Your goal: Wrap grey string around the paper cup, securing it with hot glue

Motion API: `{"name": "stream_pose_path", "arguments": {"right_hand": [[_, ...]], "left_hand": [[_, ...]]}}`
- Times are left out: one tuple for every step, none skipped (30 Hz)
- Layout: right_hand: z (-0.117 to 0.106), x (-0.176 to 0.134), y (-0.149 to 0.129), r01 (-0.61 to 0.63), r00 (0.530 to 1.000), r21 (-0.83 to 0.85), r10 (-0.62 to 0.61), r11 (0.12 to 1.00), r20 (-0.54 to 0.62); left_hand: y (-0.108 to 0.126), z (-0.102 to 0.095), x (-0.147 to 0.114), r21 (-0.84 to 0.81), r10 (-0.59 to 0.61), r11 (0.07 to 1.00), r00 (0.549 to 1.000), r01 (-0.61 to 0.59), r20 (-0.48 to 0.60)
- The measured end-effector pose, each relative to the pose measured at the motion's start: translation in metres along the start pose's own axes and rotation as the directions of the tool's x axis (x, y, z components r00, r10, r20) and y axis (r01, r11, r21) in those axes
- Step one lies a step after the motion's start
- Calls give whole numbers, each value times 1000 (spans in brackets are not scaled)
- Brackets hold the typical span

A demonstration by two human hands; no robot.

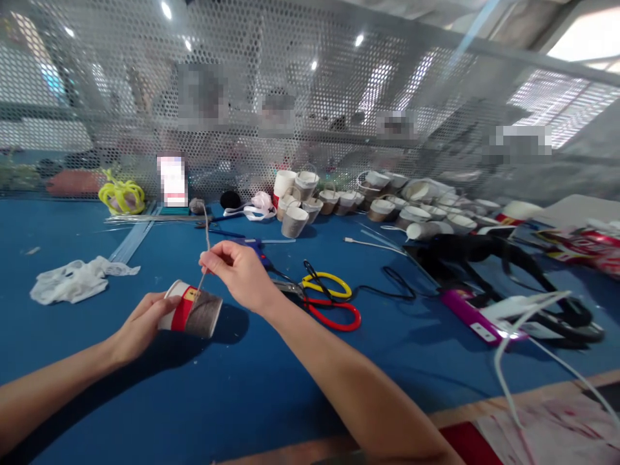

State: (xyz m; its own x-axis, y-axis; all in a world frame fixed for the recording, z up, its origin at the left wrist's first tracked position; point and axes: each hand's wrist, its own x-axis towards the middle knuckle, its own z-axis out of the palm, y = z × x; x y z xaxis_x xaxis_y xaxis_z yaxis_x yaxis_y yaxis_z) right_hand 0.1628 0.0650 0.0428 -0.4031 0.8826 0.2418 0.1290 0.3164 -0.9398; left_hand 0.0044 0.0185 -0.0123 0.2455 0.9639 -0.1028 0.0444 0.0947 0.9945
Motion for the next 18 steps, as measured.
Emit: {"name": "stream_pose_path", "arguments": {"right_hand": [[0, 0, 0, 5, 1000, -31, -6, 999, -4], [0, 0, 1, 9, 1000, -61, -9, 998, -6], [0, 0, 2, 11, 1000, -91, -12, 996, -8], [0, 0, 3, 11, 1000, -121, -13, 993, -9], [0, 1, 4, 13, 1000, -150, -14, 989, -9], [0, 1, 5, 16, 1000, -178, -18, 984, -9], [0, 1, 6, 19, 1000, -205, -21, 979, -8], [0, 1, 7, 21, 1000, -229, -24, 973, -9], [1, 1, 7, 24, 1000, -250, -27, 968, -8], [1, 1, 7, 27, 999, -268, -31, 963, -8], [1, 1, 8, 30, 999, -282, -33, 959, -8], [1, 1, 8, 31, 999, -294, -35, 955, -7], [2, 1, 8, 31, 999, -302, -35, 953, -6], [2, 1, 9, 31, 999, -306, -33, 951, -4], [2, 1, 9, 28, 1000, -307, -30, 951, -2], [3, 1, 10, 26, 1000, -308, -27, 951, 1], [3, 1, 11, 24, 1000, -310, -24, 950, 4], [3, 1, 11, 20, 1000, -316, -19, 949, 8]], "left_hand": [[0, 0, 0, 12, 11, 1000, 1000, -12, 10], [0, 0, -1, 24, 26, 999, 999, -26, 22], [-1, 0, -2, 37, 41, 998, 999, -42, 35], [-1, 0, -3, 53, 56, 997, 997, -58, 47], [-1, 0, -3, 70, 72, 995, 996, -75, 55], [-1, 0, -4, 88, 87, 992, 994, -92, 58], [-2, 0, -5, 104, 103, 989, 993, -108, 55], [-2, 0, -6, 116, 119, 985, 991, -125, 52], [-2, -1, -7, 122, 138, 982, 989, -143, 50], [-2, -1, -7, 125, 157, 979, 986, -162, 49], [-2, -1, -8, 127, 173, 976, 984, -178, 50], [-1, -2, -9, 129, 189, 972, 981, -194, 52], [-1, -2, -9, 132, 203, 969, 978, -209, 57], [-1, -2, -9, 133, 215, 966, 975, -221, 60], [0, -2, -10, 134, 226, 963, 972, -233, 63], [0, -2, -10, 133, 239, 960, 969, -245, 64], [0, -2, -10, 132, 250, 957, 966, -257, 64], [0, -2, -10, 132, 261, 955, 963, -267, 63]]}}
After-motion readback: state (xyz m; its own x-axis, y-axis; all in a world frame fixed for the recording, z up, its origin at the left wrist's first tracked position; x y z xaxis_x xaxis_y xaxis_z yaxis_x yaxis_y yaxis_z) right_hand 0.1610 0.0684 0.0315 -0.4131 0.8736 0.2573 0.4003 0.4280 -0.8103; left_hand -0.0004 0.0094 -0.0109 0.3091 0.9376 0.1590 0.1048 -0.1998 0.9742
